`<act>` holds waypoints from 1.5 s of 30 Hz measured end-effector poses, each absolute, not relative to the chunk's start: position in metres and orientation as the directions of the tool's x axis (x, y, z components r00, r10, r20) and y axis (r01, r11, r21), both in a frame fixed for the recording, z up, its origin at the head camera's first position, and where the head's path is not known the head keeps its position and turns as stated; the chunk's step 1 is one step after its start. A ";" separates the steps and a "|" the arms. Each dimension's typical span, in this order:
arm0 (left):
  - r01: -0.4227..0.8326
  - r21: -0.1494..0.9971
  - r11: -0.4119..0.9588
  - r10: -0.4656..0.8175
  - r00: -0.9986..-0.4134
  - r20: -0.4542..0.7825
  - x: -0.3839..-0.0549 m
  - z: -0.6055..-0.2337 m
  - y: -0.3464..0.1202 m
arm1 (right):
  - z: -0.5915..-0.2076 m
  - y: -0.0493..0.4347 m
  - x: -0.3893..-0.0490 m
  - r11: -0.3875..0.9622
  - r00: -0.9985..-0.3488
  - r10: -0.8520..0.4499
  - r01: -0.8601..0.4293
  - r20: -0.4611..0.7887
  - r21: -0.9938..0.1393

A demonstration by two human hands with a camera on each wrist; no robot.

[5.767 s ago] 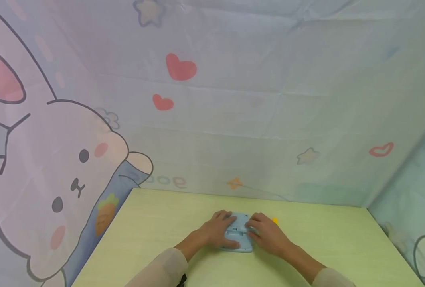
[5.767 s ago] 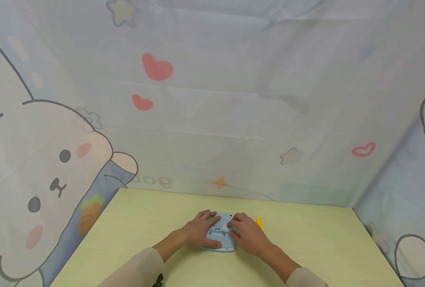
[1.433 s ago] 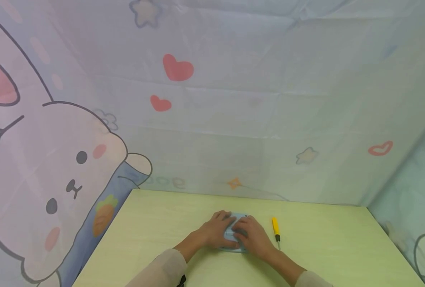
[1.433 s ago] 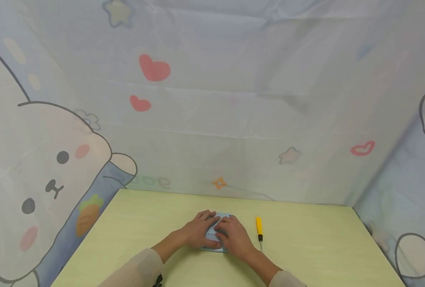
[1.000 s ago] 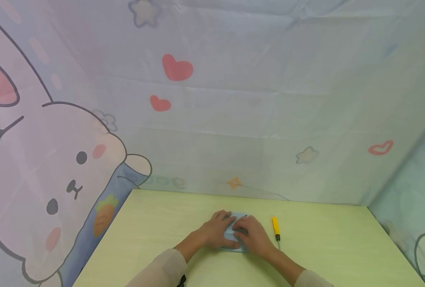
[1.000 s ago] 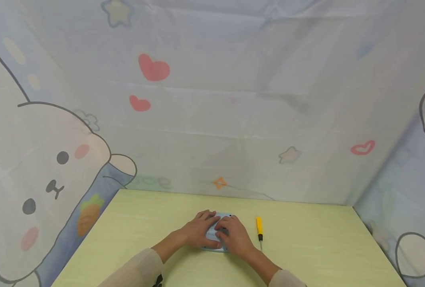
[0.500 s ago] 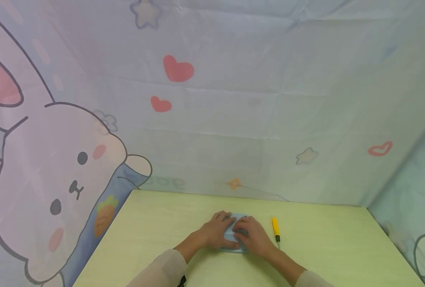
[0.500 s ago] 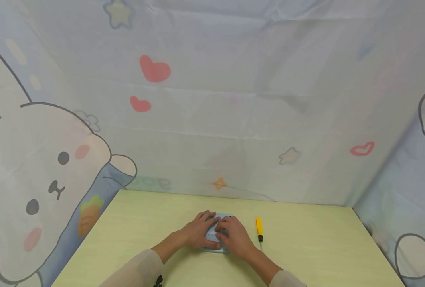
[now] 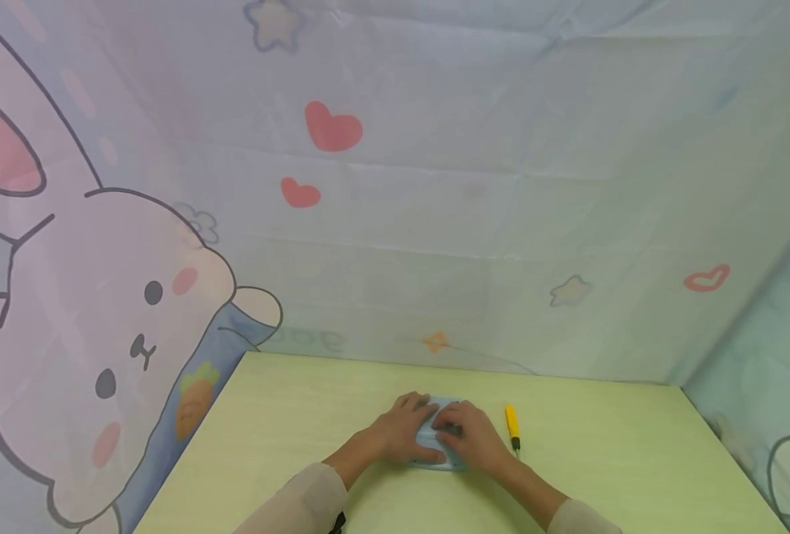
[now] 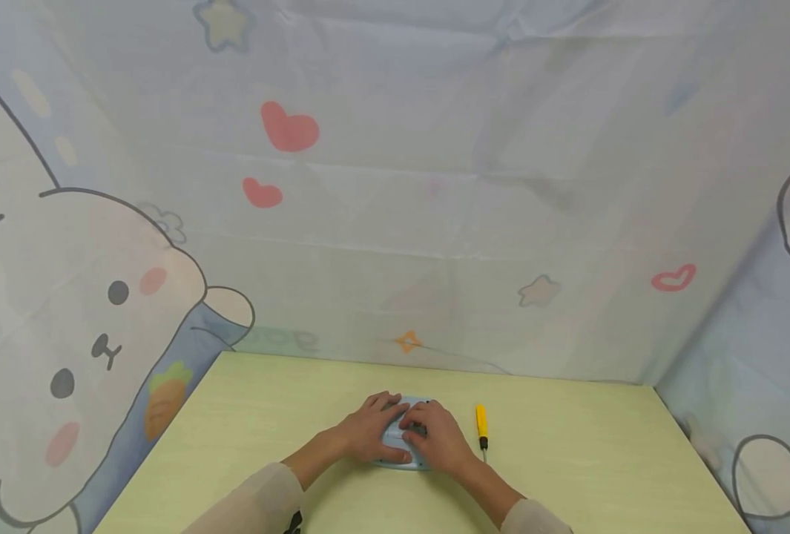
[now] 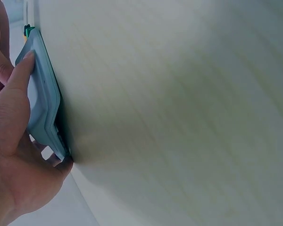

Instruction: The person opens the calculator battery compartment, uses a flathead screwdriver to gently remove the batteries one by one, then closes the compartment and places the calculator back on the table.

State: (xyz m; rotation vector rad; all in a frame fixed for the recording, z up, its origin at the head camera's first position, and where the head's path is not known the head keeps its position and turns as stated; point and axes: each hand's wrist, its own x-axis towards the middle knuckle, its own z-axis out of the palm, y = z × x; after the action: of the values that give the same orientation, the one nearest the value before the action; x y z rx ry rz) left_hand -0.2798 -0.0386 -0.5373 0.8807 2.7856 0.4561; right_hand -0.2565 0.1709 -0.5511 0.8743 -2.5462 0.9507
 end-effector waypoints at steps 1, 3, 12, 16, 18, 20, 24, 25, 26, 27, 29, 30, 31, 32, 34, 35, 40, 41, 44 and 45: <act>0.528 0.345 0.776 0.585 -0.807 -0.080 -0.280 -0.537 -0.038 | -0.552 0.171 -0.256 0.602 -0.773 -0.442 -0.631 0.455 -0.489; 0.527 0.349 0.775 0.585 -0.807 -0.080 -0.279 -0.538 -0.039 | -0.553 0.171 -0.256 0.606 -0.769 -0.445 -0.636 0.459 -0.478; 0.529 0.331 0.782 0.581 -0.810 -0.078 -0.281 -0.539 -0.038 | -0.551 0.169 -0.253 0.617 -0.724 -0.489 -0.681 0.487 -0.394; 0.531 0.329 0.781 0.582 -0.810 -0.073 -0.282 -0.540 -0.038 | -0.550 0.169 -0.254 0.621 -0.702 -0.514 -0.701 0.493 -0.351; 0.528 0.332 0.781 0.579 -0.812 -0.071 -0.283 -0.540 -0.038 | -0.549 0.170 -0.256 0.624 -0.692 -0.526 -0.709 0.494 -0.328; 0.525 0.334 0.783 0.576 -0.814 -0.070 -0.285 -0.540 -0.037 | -0.550 0.171 -0.258 0.631 -0.682 -0.538 -0.716 0.496 -0.300; 0.522 0.332 0.786 0.572 -0.817 -0.068 -0.286 -0.539 -0.036 | -0.551 0.173 -0.260 0.640 -0.665 -0.553 -0.725 0.502 -0.256; 0.523 0.332 0.785 0.572 -0.817 -0.067 -0.286 -0.539 -0.036 | -0.551 0.173 -0.260 0.642 -0.663 -0.554 -0.725 0.503 -0.249; 0.523 0.330 0.786 0.573 -0.817 -0.068 -0.286 -0.540 -0.036 | -0.552 0.173 -0.260 0.643 -0.662 -0.554 -0.726 0.505 -0.246; 0.525 0.328 0.786 0.573 -0.817 -0.067 -0.287 -0.540 -0.036 | -0.552 0.173 -0.260 0.643 -0.659 -0.555 -0.727 0.508 -0.241; 0.527 0.324 0.785 0.575 -0.816 -0.065 -0.287 -0.541 -0.036 | -0.553 0.173 -0.260 0.644 -0.657 -0.551 -0.727 0.514 -0.239; 0.529 0.323 0.785 0.576 -0.815 -0.064 -0.287 -0.541 -0.036 | -0.553 0.173 -0.259 0.644 -0.656 -0.548 -0.727 0.519 -0.239; 0.531 0.324 0.783 0.578 -0.814 -0.063 -0.287 -0.541 -0.035 | -0.554 0.173 -0.259 0.645 -0.656 -0.544 -0.725 0.523 -0.240; 0.531 0.326 0.782 0.579 -0.813 -0.063 -0.287 -0.541 -0.035 | -0.554 0.173 -0.259 0.645 -0.656 -0.538 -0.725 0.528 -0.243; 0.532 0.331 0.780 0.580 -0.812 -0.062 -0.287 -0.541 -0.035 | -0.554 0.172 -0.258 0.642 -0.660 -0.523 -0.721 0.540 -0.259; 0.532 0.332 0.779 0.581 -0.812 -0.062 -0.287 -0.541 -0.035 | -0.555 0.172 -0.257 0.639 -0.664 -0.514 -0.719 0.544 -0.274; 0.534 0.328 0.779 0.583 -0.809 -0.069 -0.285 -0.539 -0.035 | -0.554 0.169 -0.254 0.616 -0.702 -0.459 -0.694 0.545 -0.374; 0.535 0.325 0.780 0.584 -0.809 -0.069 -0.284 -0.539 -0.035 | -0.554 0.168 -0.254 0.616 -0.712 -0.450 -0.685 0.540 -0.390; 0.540 0.318 0.779 0.586 -0.808 -0.065 -0.284 -0.538 -0.035 | -0.554 0.167 -0.251 0.631 -0.730 -0.438 -0.666 0.525 -0.399; 0.541 0.316 0.780 0.586 -0.808 -0.064 -0.283 -0.538 -0.035 | -0.554 0.167 -0.250 0.636 -0.733 -0.436 -0.662 0.522 -0.397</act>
State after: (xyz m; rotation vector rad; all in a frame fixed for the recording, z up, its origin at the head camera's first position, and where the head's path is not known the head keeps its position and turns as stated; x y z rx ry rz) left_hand -0.2832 -0.0350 -0.5376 0.8965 2.8127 0.4268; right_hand -0.2502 0.1671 -0.5536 0.8719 -2.4800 0.8203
